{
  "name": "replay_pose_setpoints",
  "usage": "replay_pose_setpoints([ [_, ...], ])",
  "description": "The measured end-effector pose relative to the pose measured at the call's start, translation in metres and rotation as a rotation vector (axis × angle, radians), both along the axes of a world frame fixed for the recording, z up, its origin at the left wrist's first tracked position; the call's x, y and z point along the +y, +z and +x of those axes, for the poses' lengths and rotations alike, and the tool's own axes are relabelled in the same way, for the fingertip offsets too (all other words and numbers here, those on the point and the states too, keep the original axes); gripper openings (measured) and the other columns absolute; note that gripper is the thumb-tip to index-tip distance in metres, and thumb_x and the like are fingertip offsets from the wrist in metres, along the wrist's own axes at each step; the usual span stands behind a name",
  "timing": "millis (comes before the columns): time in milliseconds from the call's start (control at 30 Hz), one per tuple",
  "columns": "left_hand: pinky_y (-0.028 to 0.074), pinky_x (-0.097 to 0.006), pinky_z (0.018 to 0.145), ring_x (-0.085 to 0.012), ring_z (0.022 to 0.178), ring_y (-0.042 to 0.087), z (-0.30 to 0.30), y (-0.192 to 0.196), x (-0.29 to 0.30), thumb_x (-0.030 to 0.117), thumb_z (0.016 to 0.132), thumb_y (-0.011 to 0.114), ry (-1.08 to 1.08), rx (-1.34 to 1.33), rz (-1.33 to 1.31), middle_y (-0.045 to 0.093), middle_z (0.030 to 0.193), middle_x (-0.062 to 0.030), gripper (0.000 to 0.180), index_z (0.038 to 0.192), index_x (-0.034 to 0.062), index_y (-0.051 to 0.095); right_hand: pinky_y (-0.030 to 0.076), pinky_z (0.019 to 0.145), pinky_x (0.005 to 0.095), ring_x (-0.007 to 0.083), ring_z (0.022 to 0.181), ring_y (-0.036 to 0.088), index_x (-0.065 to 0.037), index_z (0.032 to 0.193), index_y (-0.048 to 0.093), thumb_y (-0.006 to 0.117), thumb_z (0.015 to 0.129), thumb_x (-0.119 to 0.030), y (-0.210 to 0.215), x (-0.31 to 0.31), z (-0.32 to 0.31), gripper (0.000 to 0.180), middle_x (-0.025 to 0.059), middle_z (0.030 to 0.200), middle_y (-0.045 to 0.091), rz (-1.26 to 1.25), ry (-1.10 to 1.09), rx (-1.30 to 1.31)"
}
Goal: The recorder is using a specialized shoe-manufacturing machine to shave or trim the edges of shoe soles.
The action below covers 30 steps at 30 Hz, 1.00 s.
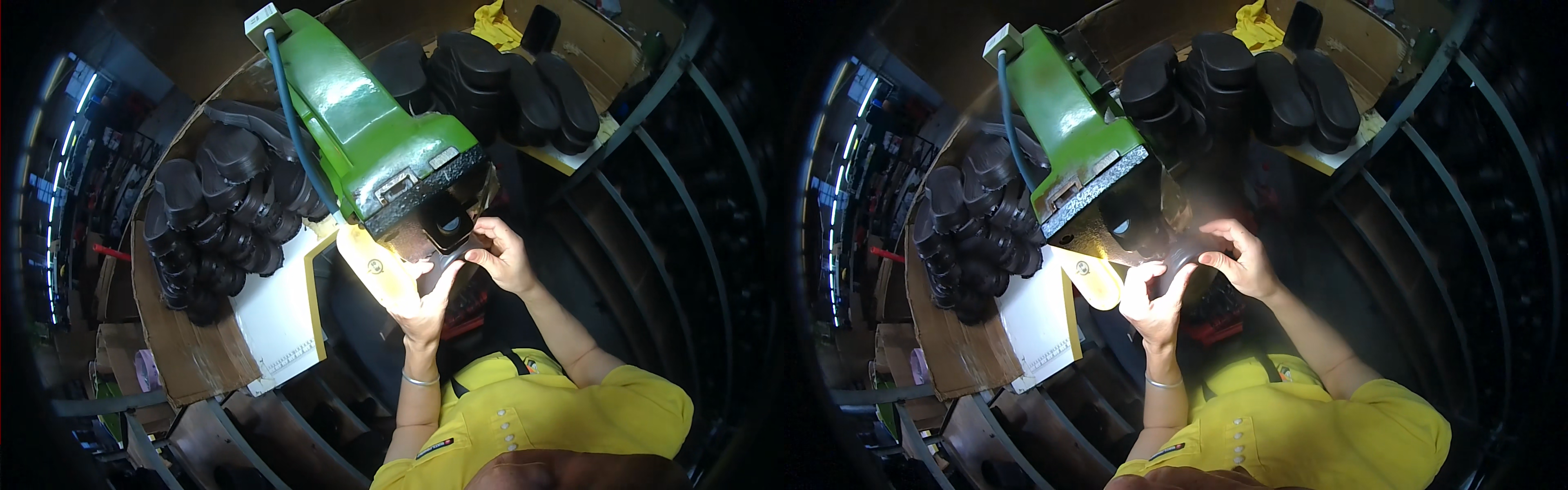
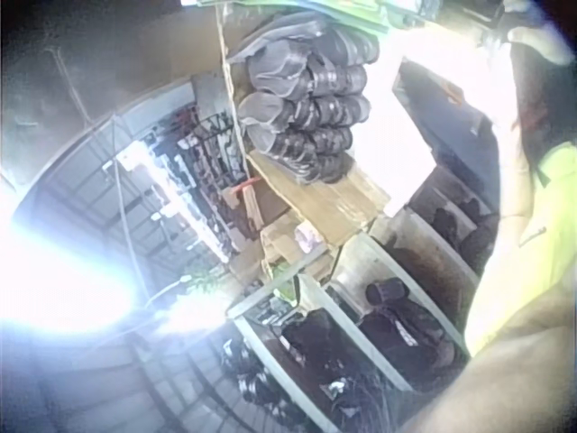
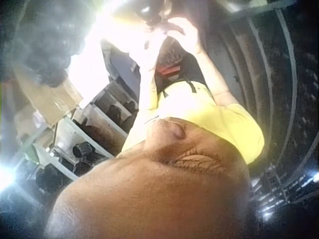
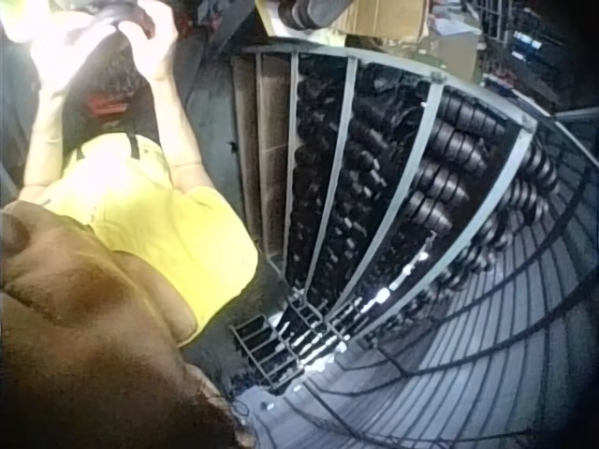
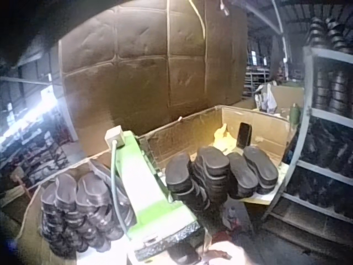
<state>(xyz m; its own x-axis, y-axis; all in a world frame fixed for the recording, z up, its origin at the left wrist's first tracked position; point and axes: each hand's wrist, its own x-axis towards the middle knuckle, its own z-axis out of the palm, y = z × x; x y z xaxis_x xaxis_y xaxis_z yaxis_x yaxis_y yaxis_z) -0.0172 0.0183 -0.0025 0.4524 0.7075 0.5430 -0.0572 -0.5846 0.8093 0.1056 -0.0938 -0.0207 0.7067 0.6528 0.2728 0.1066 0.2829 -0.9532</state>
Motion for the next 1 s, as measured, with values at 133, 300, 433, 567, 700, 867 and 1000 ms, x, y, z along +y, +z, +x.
replay_pose_setpoints([
  [133, 0.049, -0.025, 0.063, -0.0128, 0.070, 0.058, -0.001, -0.002, 0.003, 0.005, 0.063, 0.089, 0.027, 0.005, 0.042, 0.061, 0.080, -0.0049, 0.036, 0.086, 0.0009, 0.061, 0.048, 0.081, 0.0254, 0.0118, 0.093, 0.060, 0.000, 0.115, 0.051, 0.074, 0.084, -0.011, -0.001, 0.004, 0.001, 0.040, 0.0076, 0.104, 0.063, 0.049, 0.047, 0.062],
  [300, 0.049, -0.025, 0.064, -0.0137, 0.073, 0.059, -0.001, -0.001, -0.004, 0.004, 0.064, 0.089, 0.021, -0.019, 0.035, 0.061, 0.082, -0.0059, 0.036, 0.086, 0.0010, 0.061, 0.048, 0.080, 0.0251, 0.0107, 0.091, 0.059, -0.001, 0.111, 0.050, 0.074, 0.084, -0.009, 0.002, 0.003, 0.001, 0.037, 0.0067, 0.101, 0.063, 0.022, 0.057, 0.045],
  [433, 0.050, -0.025, 0.065, -0.0135, 0.074, 0.060, -0.003, -0.003, -0.006, 0.003, 0.064, 0.088, 0.024, -0.020, 0.061, 0.062, 0.085, -0.0065, 0.037, 0.088, 0.0009, 0.060, 0.048, 0.079, 0.0247, 0.0108, 0.089, 0.059, -0.001, 0.111, 0.050, 0.074, 0.084, -0.008, 0.000, 0.002, 0.001, 0.037, 0.0064, 0.100, 0.062, 0.025, 0.065, 0.049],
  [567, 0.050, -0.025, 0.067, -0.0134, 0.074, 0.060, -0.005, -0.007, -0.009, 0.001, 0.066, 0.087, 0.033, -0.030, -0.055, 0.063, 0.088, -0.0074, 0.038, 0.092, 0.0000, 0.060, 0.047, 0.080, 0.0245, 0.0104, 0.088, 0.059, -0.001, 0.111, 0.051, 0.075, 0.083, -0.007, 0.001, 0.003, -0.001, 0.037, 0.0066, 0.101, 0.063, 0.024, 0.085, 0.063],
  [700, 0.050, -0.026, 0.075, -0.0140, 0.080, 0.058, -0.015, -0.017, -0.016, -0.002, 0.068, 0.085, 0.123, -0.030, -0.119, 0.060, 0.092, -0.0078, 0.038, 0.095, -0.0014, 0.058, 0.049, 0.074, 0.0249, 0.0103, 0.082, 0.061, -0.001, 0.106, 0.052, 0.079, 0.077, -0.005, 0.007, 0.010, -0.009, 0.040, 0.0079, 0.097, 0.066, -0.039, 0.038, 0.005],
  [867, 0.048, -0.032, 0.088, -0.0183, 0.094, 0.056, -0.025, -0.049, -0.020, -0.001, 0.073, 0.081, 0.182, -0.294, -0.165, 0.054, 0.102, -0.0075, 0.043, 0.105, -0.0029, 0.053, 0.053, 0.071, 0.0271, 0.0124, 0.077, 0.063, -0.002, 0.098, 0.055, 0.086, 0.068, -0.008, 0.011, 0.022, -0.026, 0.043, 0.0085, 0.094, 0.068, -0.110, -0.041, -0.132],
  [1000, 0.048, -0.034, 0.086, -0.0203, 0.091, 0.056, -0.035, -0.055, -0.017, 0.008, 0.072, 0.085, 0.141, -0.360, -0.042, 0.054, 0.099, -0.0069, 0.046, 0.103, -0.0015, 0.052, 0.053, 0.074, 0.0282, 0.0146, 0.082, 0.064, -0.002, 0.102, 0.057, 0.085, 0.067, -0.008, 0.026, 0.015, -0.031, 0.045, 0.0089, 0.100, 0.067, -0.142, 0.002, -0.231],
])
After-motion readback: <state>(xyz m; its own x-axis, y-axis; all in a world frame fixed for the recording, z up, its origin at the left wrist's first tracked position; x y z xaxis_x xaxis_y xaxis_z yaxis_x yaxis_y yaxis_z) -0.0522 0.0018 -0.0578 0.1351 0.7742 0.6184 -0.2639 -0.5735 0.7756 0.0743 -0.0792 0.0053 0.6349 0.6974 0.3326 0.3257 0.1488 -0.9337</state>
